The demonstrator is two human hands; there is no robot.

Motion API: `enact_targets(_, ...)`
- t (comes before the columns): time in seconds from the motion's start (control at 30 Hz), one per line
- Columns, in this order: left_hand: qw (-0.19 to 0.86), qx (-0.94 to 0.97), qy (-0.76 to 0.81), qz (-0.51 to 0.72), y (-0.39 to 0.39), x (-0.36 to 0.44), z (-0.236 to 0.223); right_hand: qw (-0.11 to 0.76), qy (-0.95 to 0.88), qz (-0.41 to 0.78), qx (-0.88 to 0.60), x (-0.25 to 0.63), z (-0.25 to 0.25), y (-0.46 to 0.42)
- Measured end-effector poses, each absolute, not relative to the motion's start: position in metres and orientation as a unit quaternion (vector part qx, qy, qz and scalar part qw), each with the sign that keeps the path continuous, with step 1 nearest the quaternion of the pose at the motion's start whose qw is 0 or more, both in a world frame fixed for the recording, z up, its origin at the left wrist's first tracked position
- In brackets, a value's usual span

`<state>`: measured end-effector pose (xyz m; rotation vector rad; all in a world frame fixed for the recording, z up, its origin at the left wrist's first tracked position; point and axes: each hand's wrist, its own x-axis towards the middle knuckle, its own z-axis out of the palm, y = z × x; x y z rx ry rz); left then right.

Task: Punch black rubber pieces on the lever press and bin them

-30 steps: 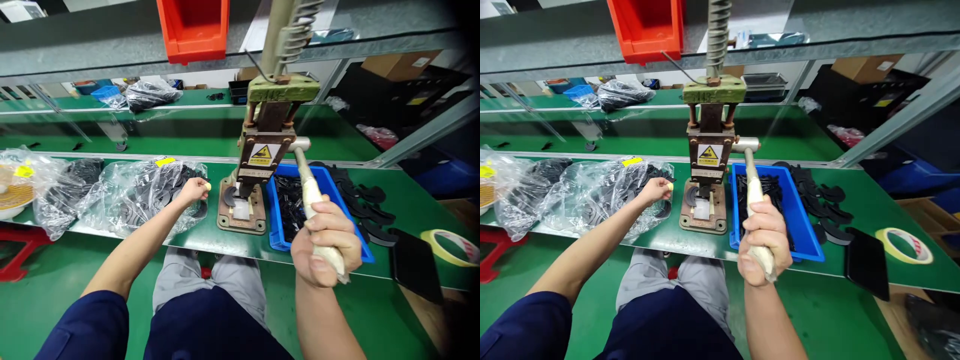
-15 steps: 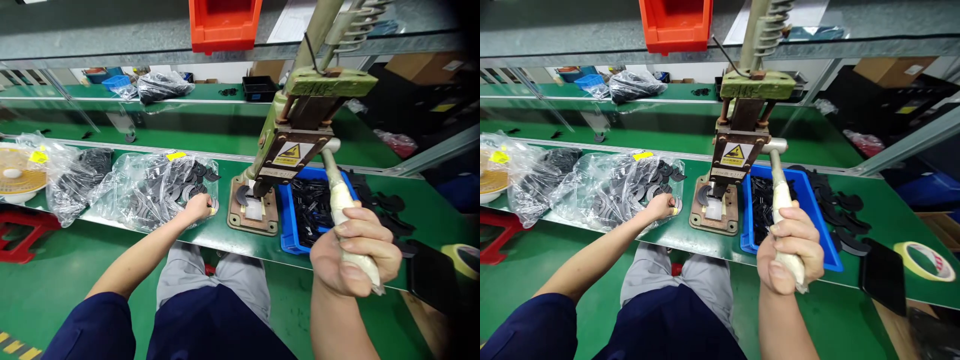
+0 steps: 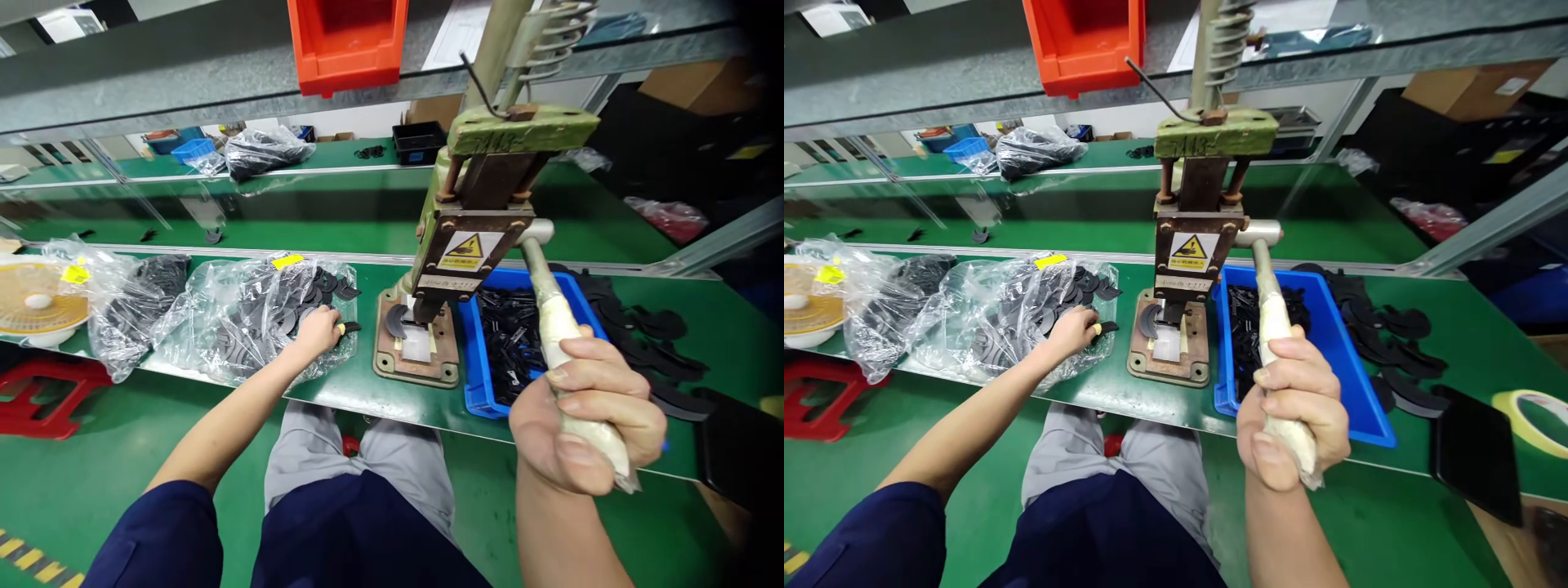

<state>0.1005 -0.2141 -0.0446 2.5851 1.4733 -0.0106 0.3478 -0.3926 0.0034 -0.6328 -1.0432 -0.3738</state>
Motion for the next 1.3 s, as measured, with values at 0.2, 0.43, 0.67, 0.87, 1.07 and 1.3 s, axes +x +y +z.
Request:
enact_targets(0.2,0.116,0.873,0.468,-0.067,-0.197,0.108,-0.042,0.796,-0.475,-0.190,-0.323,0.348,0.003,-0.392)
enact_targets(0.43,0.371,0.763,0.520,0.098,-0.196,0.130,-0.029,0.784,-0.491,-0.186,-0.331,0.345,0.006,-0.395)
enact_targets(0.67,0.627,0.577,0.483,0.203,-0.217,0.193,-0.015,0.763,-0.508,-0.170,-0.361,0.347,0.006,-0.403)
enact_targets(0.87,0.670,0.489,0.529,0.179,-0.216,0.214,-0.023,0.743,-0.542,-0.153,-0.362,0.351,0.005,-0.409)
enact_targets(1.07,0.670,0.524,0.498,0.170,-0.218,0.218,-0.017,0.736,-0.549,-0.147,-0.368,0.352,0.004,-0.412)
enact_targets(1.3,0.622,0.551,0.528,0.176,-0.226,0.229,-0.008,0.740,-0.548,-0.129,-0.368,0.351,0.005,-0.415)
